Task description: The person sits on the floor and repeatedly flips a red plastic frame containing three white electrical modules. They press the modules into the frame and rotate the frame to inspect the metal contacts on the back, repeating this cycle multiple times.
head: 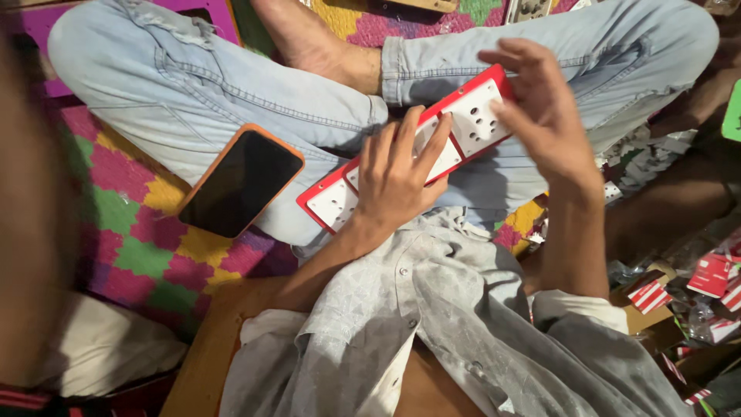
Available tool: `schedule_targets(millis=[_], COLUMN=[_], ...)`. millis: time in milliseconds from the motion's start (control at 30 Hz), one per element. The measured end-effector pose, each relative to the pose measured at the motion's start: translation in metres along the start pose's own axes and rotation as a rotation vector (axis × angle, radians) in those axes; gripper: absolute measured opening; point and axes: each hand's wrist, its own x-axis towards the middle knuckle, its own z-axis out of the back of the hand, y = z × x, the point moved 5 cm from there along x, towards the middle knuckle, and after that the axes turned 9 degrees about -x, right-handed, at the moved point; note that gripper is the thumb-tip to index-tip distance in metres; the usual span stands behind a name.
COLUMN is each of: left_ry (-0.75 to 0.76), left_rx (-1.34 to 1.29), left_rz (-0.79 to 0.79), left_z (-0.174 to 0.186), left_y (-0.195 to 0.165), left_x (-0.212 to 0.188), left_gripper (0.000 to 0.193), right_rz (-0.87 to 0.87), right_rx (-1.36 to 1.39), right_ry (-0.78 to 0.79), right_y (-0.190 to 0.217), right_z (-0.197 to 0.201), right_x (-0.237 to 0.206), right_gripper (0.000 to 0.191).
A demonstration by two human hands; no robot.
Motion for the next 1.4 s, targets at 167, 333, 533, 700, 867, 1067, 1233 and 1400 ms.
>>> schedule_targets(millis=[167, 333, 533, 700, 867, 1067, 1233, 1400], left_ry=[-0.027, -0.093, -0.114, -0.094, -0.044, 0.025, -0.029, -0.073], left_rx=[-0.157, -0.7, -2.072, -2.552, -2.571, -2.467, -2.441, -2.441], left_rz=[-0.054, 0.065, 0.323, 0.385, 0.329, 0.321, 0.313, 0.336], left_z=[0.03, 0.061, 0.01, -0.028, -0.039, -0.045, -0.041, -0.042], left_y=[-0.012, -0.001, 0.055, 0.083, 0.091, 0.091, 0.092, 0.093], left_x=[0.013, 0.016, 0.037, 0.044, 0.036, 0.028, 0.033, 0.032], left_gripper=[0.084, 0.082, 0.079, 0.084, 0.083, 0.086, 0.087, 0.088], right_rz=[-0.032, 0.12, 0.41, 0.567, 0.595, 0.617, 0.541, 0.419], right_rx=[0.175, -0.157, -0.943, -1.193, -1.431, -1.211, -1.192, -1.166], right_ry=[-0.206, -0.274, -0.205, -0.172, -0.182, -0.151, -0.162, -0.128], right_y=[-0.011, -0.037, -0.062, -0.09, -0.108, -0.103, -0.094, -0.097], right_z=[0.05, 0.067, 0.026, -0.02, -0.031, -0.03, -0.029, -0.027], right_x=[-0.006, 0.022, 0.122, 0.183, 0.187, 0.181, 0.184, 0.19], right_gripper=[0.032, 0.019, 0.014, 0.02, 0.008, 0.008, 0.01, 0.013])
